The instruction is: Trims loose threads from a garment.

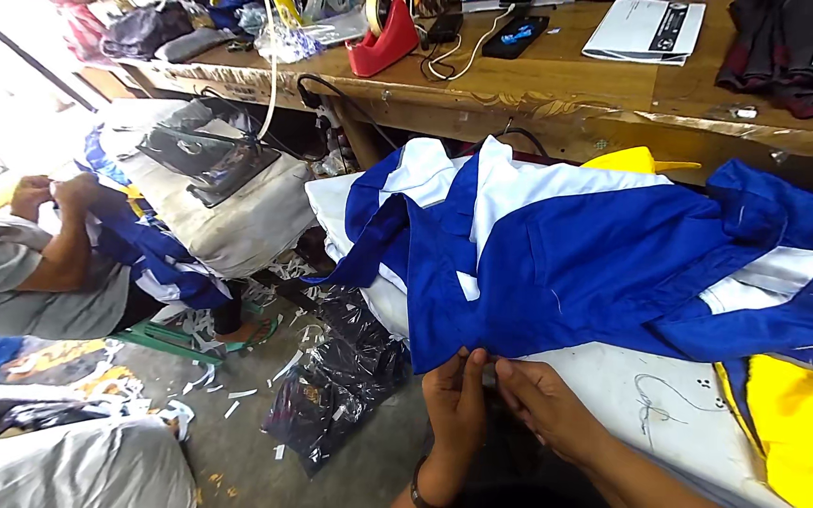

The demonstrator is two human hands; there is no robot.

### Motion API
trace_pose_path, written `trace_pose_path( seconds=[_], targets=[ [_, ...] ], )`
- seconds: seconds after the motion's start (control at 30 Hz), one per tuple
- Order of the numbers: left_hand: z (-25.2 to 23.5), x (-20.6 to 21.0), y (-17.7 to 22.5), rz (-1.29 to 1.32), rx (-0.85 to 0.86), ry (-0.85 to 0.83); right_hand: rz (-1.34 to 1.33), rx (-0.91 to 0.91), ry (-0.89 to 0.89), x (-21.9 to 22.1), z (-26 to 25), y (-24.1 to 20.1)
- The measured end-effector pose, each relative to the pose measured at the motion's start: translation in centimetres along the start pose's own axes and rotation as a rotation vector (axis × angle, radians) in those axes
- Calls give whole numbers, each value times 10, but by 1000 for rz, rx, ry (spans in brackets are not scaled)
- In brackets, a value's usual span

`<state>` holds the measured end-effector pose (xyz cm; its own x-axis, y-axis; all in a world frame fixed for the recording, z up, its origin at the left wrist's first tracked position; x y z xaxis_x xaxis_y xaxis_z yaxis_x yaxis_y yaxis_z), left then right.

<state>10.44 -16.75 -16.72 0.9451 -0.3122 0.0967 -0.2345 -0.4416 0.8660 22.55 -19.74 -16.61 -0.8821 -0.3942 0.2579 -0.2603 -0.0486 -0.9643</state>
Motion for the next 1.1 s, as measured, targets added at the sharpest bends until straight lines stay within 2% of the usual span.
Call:
trace_pose_path(
  seconds=[0.17,0.53,0.73,1.1],
  targets=[
    [0,-2,0,-163,49,22,79,4,-21,-2,1,-1],
    [0,-2,1,-126,17,69,65,33,-74,-5,2,-5],
    [0,-3,1,-199,34,0,-38,53,-78,-3,2,-9],
    [3,-8,-2,-169,29,-45,-95,48,-42,-1,1,-8]
  ],
)
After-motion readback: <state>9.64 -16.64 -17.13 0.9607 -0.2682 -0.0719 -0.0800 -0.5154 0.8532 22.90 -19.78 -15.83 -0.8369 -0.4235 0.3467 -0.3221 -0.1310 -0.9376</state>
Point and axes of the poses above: each hand's wrist, its own z-axis away from the middle knuckle, its own x-axis out of the palm, y = z × x, the point moved 3 cm from there along -z, towards the middle knuckle, and after that the axes turned 15 degrees about -y, right-handed, at the moved point
